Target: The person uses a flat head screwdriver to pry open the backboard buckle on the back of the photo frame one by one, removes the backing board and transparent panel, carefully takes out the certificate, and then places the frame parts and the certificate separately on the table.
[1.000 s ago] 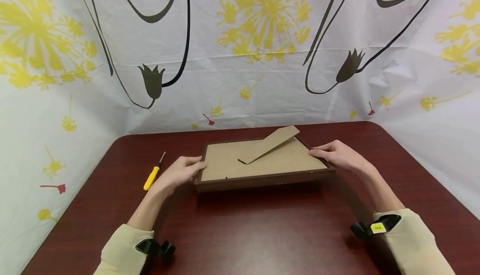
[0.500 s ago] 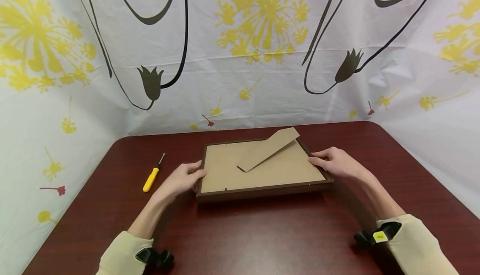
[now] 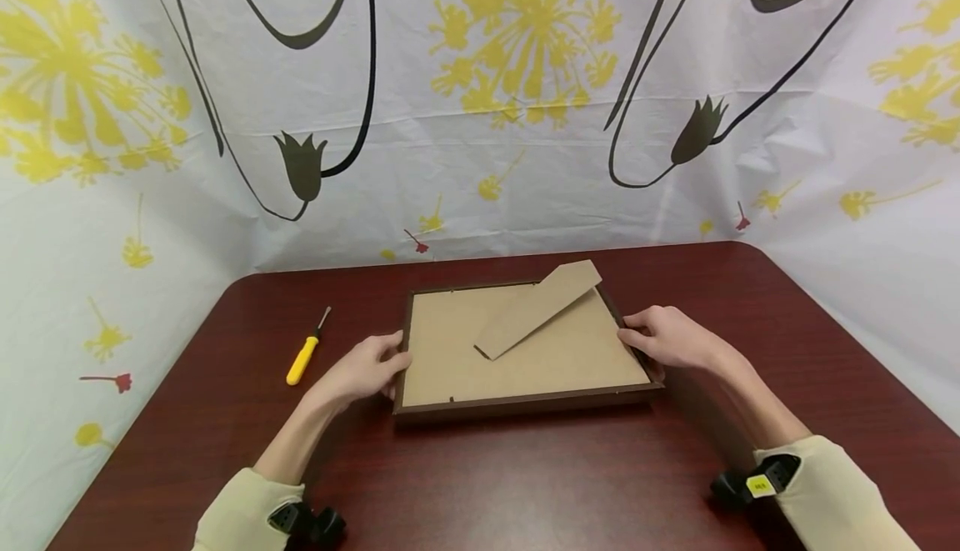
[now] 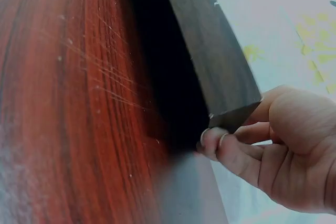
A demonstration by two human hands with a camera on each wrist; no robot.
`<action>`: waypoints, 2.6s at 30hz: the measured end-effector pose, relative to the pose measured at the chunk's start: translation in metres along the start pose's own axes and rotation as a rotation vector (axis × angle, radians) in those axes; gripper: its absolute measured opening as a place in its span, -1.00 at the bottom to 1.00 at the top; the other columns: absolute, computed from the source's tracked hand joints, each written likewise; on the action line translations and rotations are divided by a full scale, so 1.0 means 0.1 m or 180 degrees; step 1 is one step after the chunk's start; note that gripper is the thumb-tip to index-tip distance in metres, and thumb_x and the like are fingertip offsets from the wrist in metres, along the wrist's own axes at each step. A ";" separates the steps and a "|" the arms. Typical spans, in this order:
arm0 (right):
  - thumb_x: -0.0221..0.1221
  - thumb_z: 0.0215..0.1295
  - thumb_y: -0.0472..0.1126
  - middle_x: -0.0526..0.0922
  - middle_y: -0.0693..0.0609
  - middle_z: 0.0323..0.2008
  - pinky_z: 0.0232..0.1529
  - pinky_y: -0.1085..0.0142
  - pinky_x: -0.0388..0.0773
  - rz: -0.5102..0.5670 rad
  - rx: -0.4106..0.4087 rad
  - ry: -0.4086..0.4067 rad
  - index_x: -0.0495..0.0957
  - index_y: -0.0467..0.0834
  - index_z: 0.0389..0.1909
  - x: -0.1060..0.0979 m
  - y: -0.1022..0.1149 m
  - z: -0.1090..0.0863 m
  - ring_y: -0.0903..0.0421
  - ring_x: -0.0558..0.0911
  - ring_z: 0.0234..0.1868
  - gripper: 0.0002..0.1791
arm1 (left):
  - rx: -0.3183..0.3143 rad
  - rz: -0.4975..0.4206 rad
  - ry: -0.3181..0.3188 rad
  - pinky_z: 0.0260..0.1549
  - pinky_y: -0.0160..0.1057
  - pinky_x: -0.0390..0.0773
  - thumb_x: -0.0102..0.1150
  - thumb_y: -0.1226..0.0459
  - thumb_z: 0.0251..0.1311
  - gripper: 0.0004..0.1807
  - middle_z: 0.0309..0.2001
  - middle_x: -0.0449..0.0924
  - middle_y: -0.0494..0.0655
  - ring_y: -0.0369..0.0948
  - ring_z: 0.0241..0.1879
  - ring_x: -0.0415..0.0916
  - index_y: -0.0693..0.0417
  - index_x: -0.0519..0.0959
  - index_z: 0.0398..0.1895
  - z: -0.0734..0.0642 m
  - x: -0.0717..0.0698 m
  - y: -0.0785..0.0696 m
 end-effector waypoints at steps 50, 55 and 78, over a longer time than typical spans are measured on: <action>0.00 0.59 -0.19 0.19 -0.63 0.34 0.23 -0.12 0.40 0.0594 0.0516 0.0904 -0.10 -0.62 0.45 0.14 0.16 -0.24 0.08 0.68 -0.62 -0.25 | -0.0057 0.0820 -0.0344 -0.27 -0.10 0.62 -0.05 0.30 0.53 -0.39 0.04 0.56 0.41 -0.11 -0.57 0.57 0.52 0.11 0.47 0.49 -0.14 0.04; 0.02 0.57 -0.21 0.39 -0.58 0.21 0.00 0.11 0.60 0.0582 0.0583 0.0950 -0.11 -0.62 0.45 0.12 0.10 -0.25 0.04 0.66 -0.64 -0.25 | -0.0105 0.0786 -0.0282 -0.25 -0.11 0.65 -0.03 0.30 0.53 -0.40 0.16 0.51 0.45 -0.14 -0.58 0.61 0.50 0.13 0.47 0.44 -0.08 0.04; 0.07 0.55 -0.14 0.52 -0.04 -0.39 -0.50 0.20 0.59 0.0433 0.0496 0.0612 0.19 -0.44 0.45 0.00 -0.26 0.04 0.04 0.48 -0.68 -0.37 | -0.0254 0.0366 -0.0469 -0.22 -0.11 0.60 0.12 0.27 0.44 -0.16 -0.63 0.61 -0.08 -0.17 -0.57 0.64 0.71 -0.11 0.42 -0.02 0.24 -0.02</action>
Point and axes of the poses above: each hand's wrist, its own z-axis towards the middle knuckle, its own x-axis out of the palm, y = z × x, the point moved 4 cm from there along z, towards the middle knuckle
